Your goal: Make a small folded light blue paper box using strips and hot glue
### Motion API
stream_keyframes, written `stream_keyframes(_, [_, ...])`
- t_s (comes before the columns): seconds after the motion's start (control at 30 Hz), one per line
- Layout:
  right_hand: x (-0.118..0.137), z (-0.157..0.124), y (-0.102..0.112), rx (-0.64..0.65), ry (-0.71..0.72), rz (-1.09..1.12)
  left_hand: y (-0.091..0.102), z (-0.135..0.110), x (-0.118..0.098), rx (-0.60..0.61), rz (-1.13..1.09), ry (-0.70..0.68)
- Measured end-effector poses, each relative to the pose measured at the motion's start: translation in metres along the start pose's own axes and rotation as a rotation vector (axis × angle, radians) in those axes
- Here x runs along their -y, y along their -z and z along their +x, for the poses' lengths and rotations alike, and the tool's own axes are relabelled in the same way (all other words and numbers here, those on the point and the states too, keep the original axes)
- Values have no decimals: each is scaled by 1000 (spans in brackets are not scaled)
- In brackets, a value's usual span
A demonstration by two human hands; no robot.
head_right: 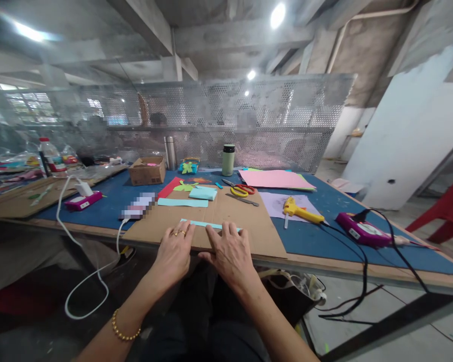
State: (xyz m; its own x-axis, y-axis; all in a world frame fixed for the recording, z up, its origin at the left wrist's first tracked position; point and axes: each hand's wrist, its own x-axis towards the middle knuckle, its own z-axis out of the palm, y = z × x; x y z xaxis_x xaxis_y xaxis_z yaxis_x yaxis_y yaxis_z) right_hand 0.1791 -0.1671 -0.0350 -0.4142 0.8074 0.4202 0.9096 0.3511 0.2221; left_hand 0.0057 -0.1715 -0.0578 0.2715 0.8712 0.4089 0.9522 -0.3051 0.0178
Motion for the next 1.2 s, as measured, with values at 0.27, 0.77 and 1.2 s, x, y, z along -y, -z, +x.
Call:
stream_keyframes(0.27, [0,0,0,-11,-1,8,5,-1,4,-32,-28,2])
stream_keyframes(0.77, [0,-1,-1,-8,-11,16,12,1,25,57,20,-67])
stream_keyframes(1.2, [-1,5,3,22,-4,9,23,19,-2,99,136,-65])
